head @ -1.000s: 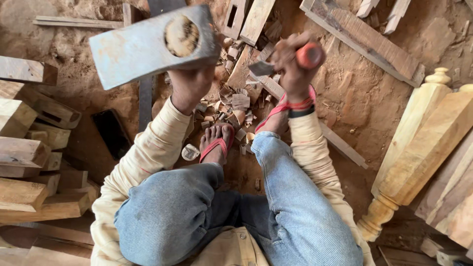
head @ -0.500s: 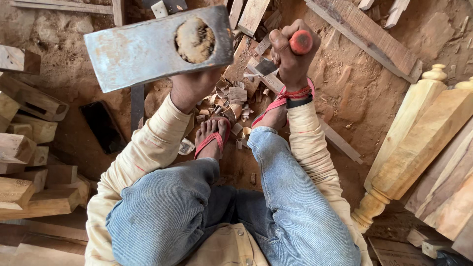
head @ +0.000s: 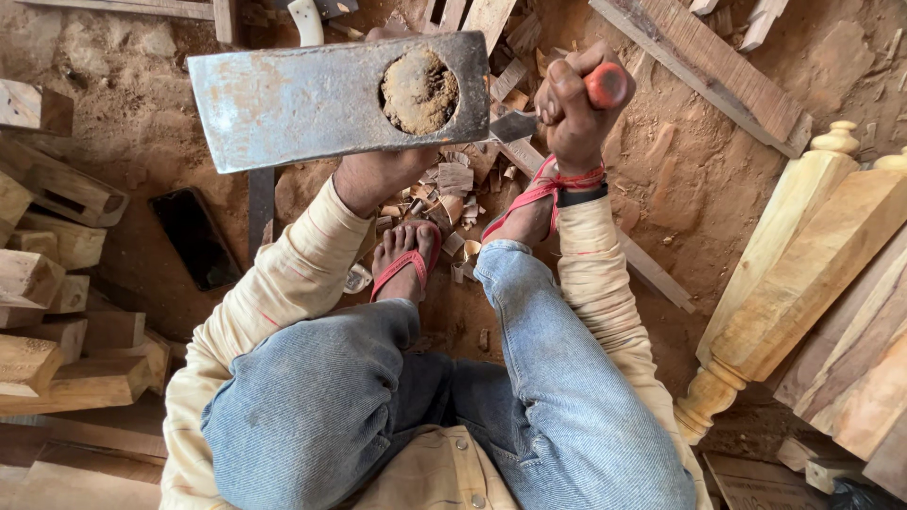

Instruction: The person sits on the ground and uses a chisel and mallet to carve a small wooden block. They repeatedly strike the chisel to remove wood shavings, then set the tools down and pick up a package of chisels.

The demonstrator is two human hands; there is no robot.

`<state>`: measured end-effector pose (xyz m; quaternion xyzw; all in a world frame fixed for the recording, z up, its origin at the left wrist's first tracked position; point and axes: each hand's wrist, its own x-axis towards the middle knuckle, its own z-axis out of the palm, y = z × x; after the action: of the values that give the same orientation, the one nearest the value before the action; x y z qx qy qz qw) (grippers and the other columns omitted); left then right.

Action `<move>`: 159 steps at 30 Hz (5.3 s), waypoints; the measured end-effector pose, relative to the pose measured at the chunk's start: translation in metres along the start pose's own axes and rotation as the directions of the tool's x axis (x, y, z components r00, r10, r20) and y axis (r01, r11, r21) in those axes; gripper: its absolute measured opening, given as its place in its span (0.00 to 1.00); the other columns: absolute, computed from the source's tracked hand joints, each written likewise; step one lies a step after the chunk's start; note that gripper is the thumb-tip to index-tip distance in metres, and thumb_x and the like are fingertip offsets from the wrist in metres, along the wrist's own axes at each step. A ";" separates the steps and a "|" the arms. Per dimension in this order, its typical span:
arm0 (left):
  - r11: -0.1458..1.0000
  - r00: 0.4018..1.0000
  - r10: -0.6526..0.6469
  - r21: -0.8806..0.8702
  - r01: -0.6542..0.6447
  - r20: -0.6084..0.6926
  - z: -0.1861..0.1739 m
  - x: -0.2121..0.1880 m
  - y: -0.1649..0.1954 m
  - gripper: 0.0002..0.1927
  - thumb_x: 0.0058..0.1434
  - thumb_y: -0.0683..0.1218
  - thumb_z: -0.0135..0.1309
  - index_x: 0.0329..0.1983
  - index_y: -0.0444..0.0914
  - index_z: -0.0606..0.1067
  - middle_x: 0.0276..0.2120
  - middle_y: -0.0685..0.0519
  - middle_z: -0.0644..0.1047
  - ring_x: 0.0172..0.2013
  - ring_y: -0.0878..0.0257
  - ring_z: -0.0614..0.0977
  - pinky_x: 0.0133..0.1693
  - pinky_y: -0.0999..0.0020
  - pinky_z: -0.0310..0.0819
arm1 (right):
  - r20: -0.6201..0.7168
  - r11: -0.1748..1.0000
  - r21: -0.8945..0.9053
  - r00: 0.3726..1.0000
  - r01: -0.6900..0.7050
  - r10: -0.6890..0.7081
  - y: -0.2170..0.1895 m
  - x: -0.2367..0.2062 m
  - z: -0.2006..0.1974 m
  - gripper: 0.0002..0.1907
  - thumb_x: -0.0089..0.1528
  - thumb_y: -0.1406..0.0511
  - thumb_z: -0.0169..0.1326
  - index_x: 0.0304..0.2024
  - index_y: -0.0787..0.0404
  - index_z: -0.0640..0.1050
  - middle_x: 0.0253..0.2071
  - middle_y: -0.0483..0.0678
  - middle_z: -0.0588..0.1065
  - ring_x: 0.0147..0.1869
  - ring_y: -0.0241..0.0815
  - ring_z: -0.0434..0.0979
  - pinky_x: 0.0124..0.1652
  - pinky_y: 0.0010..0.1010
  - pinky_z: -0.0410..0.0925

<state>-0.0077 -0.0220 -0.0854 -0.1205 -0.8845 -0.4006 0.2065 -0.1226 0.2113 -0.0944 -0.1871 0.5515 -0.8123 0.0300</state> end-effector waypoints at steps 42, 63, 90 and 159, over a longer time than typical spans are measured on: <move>0.991 0.993 0.070 0.105 -0.080 0.091 -0.034 0.031 0.092 0.12 0.59 0.39 0.58 0.46 0.38 0.75 0.38 0.47 0.77 0.36 0.45 0.80 0.37 0.49 0.76 | 0.151 0.863 -0.478 0.983 0.167 -0.106 0.089 -0.045 -0.023 0.09 0.67 0.70 0.58 0.41 0.63 0.69 0.34 0.50 0.69 0.32 0.40 0.68 0.35 0.32 0.67; 0.959 0.855 -0.250 0.239 0.154 0.454 -0.015 0.048 0.080 0.10 0.57 0.40 0.57 0.42 0.35 0.76 0.39 0.40 0.78 0.28 0.46 0.80 0.25 0.52 0.75 | 0.152 0.878 -0.467 0.988 0.099 -0.031 0.098 -0.060 -0.030 0.07 0.67 0.71 0.56 0.40 0.62 0.69 0.31 0.47 0.68 0.29 0.38 0.66 0.32 0.30 0.65; 0.905 0.994 -0.084 -0.412 0.105 0.069 -0.010 0.029 0.041 0.13 0.75 0.44 0.55 0.61 0.43 0.76 0.54 0.51 0.82 0.55 0.56 0.84 0.59 0.58 0.78 | 0.029 0.995 -0.102 0.999 -0.021 0.025 -0.013 -0.040 0.011 0.13 0.67 0.71 0.59 0.34 0.64 0.67 0.24 0.45 0.68 0.26 0.36 0.67 0.27 0.28 0.64; 0.882 0.993 -0.119 -0.462 0.095 -0.022 -0.014 0.018 0.029 0.07 0.71 0.38 0.60 0.51 0.33 0.81 0.42 0.49 0.84 0.42 0.63 0.85 0.44 0.66 0.83 | -0.047 0.991 -0.108 0.995 0.084 -0.090 0.007 0.000 0.000 0.15 0.71 0.65 0.62 0.39 0.60 0.67 0.28 0.43 0.65 0.20 0.32 0.64 0.20 0.24 0.59</move>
<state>-0.0092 -0.0132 -0.0492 -0.1069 -0.7643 -0.6124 0.1715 -0.1239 0.2082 -0.1008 -0.1911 0.5859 -0.7870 -0.0298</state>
